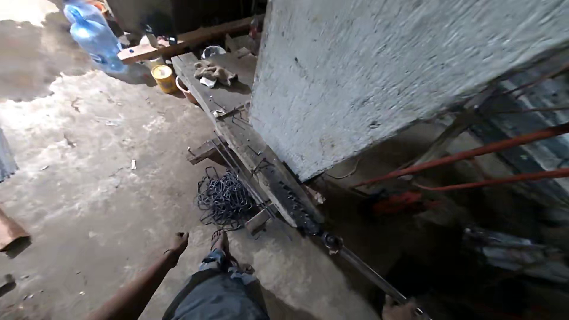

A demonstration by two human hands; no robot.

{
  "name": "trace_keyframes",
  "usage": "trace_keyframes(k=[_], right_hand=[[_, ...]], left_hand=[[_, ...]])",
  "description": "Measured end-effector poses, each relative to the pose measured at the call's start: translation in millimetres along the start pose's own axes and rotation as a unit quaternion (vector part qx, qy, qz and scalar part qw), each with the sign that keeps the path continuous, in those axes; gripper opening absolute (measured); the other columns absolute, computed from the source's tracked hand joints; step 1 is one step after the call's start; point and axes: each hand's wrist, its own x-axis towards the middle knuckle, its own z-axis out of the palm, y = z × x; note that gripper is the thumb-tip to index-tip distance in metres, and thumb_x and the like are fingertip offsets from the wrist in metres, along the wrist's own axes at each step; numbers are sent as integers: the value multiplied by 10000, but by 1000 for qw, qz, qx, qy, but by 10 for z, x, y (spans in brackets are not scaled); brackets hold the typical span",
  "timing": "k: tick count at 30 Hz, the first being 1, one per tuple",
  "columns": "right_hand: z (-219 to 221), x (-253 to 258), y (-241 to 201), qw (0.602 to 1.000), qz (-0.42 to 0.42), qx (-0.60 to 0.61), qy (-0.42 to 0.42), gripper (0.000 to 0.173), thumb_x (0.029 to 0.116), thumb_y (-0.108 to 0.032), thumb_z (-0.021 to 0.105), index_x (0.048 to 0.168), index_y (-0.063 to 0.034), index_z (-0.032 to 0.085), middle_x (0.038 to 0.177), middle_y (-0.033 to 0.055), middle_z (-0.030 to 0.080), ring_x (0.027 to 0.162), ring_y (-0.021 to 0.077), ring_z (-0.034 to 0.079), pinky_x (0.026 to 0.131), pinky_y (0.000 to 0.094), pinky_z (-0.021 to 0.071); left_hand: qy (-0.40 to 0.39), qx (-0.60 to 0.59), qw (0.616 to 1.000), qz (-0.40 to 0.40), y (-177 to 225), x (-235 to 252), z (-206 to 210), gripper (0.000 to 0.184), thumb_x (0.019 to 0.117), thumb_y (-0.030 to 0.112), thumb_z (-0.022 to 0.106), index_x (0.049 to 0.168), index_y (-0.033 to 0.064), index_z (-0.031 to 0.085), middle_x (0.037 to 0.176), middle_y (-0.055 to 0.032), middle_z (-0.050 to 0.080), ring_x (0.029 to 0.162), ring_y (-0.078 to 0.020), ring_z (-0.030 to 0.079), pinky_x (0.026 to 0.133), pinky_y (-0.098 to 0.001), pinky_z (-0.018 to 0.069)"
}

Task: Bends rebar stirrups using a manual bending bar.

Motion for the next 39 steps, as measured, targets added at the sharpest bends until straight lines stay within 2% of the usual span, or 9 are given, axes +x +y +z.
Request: trace_keyframes(k=[5, 9, 12, 16, 19, 25, 29, 34, 39], right_hand=[[6, 248, -227, 999, 9, -43, -4, 680, 1051, -153, 555, 1632, -50, 216, 1637, 345, 209, 1419, 531, 415, 1084, 580, 473], [-38, 844, -655, 994, -57, -89, -26, 643, 1013, -53, 540, 1600, -11, 281, 1638, 348, 194, 1413, 529, 423, 1075, 582, 481], [14, 1228, -1088, 978, -108, -133, -120, 445, 1061, -109, 494, 1460, 87, 485, 1528, 330, 449, 1430, 457, 451, 1162, 559, 389], [51, 1568, -1716, 964, -241, 28, -107, 547, 1026, -203, 624, 1457, 101, 479, 1487, 329, 495, 1420, 441, 461, 1194, 558, 348], [73, 1716, -2171, 929, -361, 39, -64, 631, 953, -213, 716, 1463, 72, 480, 1478, 330, 496, 1400, 467, 472, 1169, 588, 379], [47, 1543, -2819, 865, -456, 118, -171, 663, 936, 24, 588, 1561, 20, 364, 1602, 284, 359, 1460, 407, 419, 1179, 509, 399], [146, 1385, -3077, 810, -501, 176, -247, 718, 920, 75, 561, 1589, 15, 308, 1669, 255, 240, 1448, 381, 436, 1150, 470, 433], [170, 1451, -3042, 791, -508, 200, -276, 789, 899, 113, 570, 1615, -23, 267, 1704, 240, 123, 1458, 396, 418, 1130, 480, 457], [-196, 961, -2587, 798, -498, 274, -198, 480, 1028, -104, 579, 1473, 48, 483, 1404, 282, 571, 1214, 370, 634, 1056, 475, 517]], left_hand=[[-231, -13, 961, 151, 665, -1247, 443, 324, 1086, 273, 518, 1198, 1, 656, 925, -95, 730, 742, -153, 687, 701, -337, 575], [-378, -76, 906, 174, 1233, -2155, 1048, 320, 1093, 272, 502, 1213, 16, 653, 957, -71, 753, 803, -149, 728, 762, -323, 609], [-281, -152, 939, 127, 1420, -2197, 1814, 369, 1098, 262, 497, 1341, -11, 549, 1095, -145, 694, 906, -198, 701, 839, -362, 583], [-53, -266, 957, 99, 1671, -1905, 2541, 444, 1079, 287, 539, 1399, -20, 533, 1269, -249, 635, 1132, -350, 647, 995, -513, 514], [32, -268, 956, 116, 1792, -1829, 2656, 364, 1049, 245, 597, 1318, 0, 622, 1206, -220, 680, 1089, -334, 674, 982, -515, 523], [97, -128, 986, 47, 1792, -2155, 2344, 321, 1058, 224, 529, 1270, 36, 681, 1235, -227, 681, 1176, -379, 646, 1017, -574, 481], [96, -145, 984, 38, 1610, -2115, 2205, 396, 942, 112, 626, 1319, -7, 590, 1198, -259, 659, 1085, -391, 664, 926, -582, 527], [98, -355, 923, 111, 1634, -2262, 2266, 406, 1130, 267, 357, 1449, 56, 495, 1065, -169, 617, 828, -241, 591, 750, -419, 513], [34, -549, 814, 187, 1602, -3299, 2742, 363, 1124, 193, 374, 1459, 65, 436, 788, -15, 549, 590, -100, 537, 549, -260, 496]])
